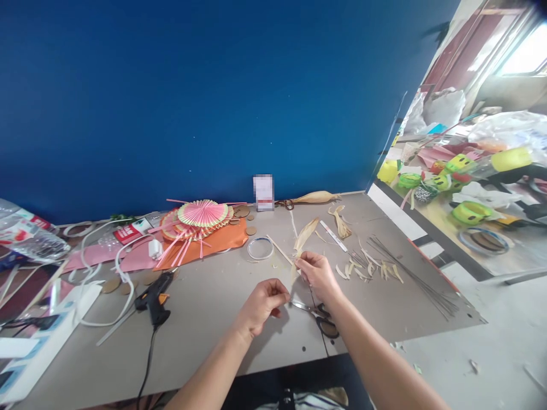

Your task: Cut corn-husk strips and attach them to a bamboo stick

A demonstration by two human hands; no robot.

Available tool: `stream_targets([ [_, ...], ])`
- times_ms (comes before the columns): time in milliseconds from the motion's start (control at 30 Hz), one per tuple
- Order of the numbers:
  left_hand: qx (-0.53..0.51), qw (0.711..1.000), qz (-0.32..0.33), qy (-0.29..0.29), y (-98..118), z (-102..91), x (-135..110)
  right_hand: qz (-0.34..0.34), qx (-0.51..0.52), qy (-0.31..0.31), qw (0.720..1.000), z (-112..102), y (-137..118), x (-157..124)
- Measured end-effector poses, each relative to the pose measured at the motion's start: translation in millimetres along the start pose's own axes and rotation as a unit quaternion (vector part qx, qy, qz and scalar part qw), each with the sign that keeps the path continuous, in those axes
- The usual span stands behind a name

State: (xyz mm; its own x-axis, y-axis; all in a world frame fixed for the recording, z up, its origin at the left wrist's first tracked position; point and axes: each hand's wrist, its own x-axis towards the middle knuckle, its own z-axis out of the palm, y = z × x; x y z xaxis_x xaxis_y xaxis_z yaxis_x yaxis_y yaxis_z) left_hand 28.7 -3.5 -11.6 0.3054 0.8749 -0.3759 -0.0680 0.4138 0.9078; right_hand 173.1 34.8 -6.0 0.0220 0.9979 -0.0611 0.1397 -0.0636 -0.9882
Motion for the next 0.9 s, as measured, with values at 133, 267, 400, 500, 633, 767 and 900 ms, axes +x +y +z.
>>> stream_targets([
  [133,0.145,0.977,0.114,0.104,-6.4,2.4,-3.4,-0.001,-0.009,0.016,1.000,-6.6,-0.9,1.9],
  [267,0.348,0.863,0.304,0.206,-6.1,11.1,-4.6,-0.017,-0.054,0.040,0.998,2.5,2.1,-4.3],
  [400,0.479,0.784,0.347,0.191,-2.7,16.0,-1.7,-0.045,-0.085,0.060,0.994,11.5,5.9,-11.9],
  [500,0.479,0.790,0.332,0.191,-0.8,15.5,1.5,-0.058,-0.100,0.068,0.991,10.9,6.2,-15.1],
  [633,0.318,0.887,0.278,0.188,0.5,12.4,7.4,-0.038,-0.026,0.015,0.999,6.6,2.4,-15.6],
  [767,0.078,0.980,0.121,0.136,0.4,8.0,14.0,0.068,0.106,-0.097,0.987,6.4,-1.1,-14.1],
  [900,-0.020,0.994,0.060,0.093,0.7,4.6,16.0,0.094,0.141,-0.116,0.979,8.8,-0.7,-12.2],
])
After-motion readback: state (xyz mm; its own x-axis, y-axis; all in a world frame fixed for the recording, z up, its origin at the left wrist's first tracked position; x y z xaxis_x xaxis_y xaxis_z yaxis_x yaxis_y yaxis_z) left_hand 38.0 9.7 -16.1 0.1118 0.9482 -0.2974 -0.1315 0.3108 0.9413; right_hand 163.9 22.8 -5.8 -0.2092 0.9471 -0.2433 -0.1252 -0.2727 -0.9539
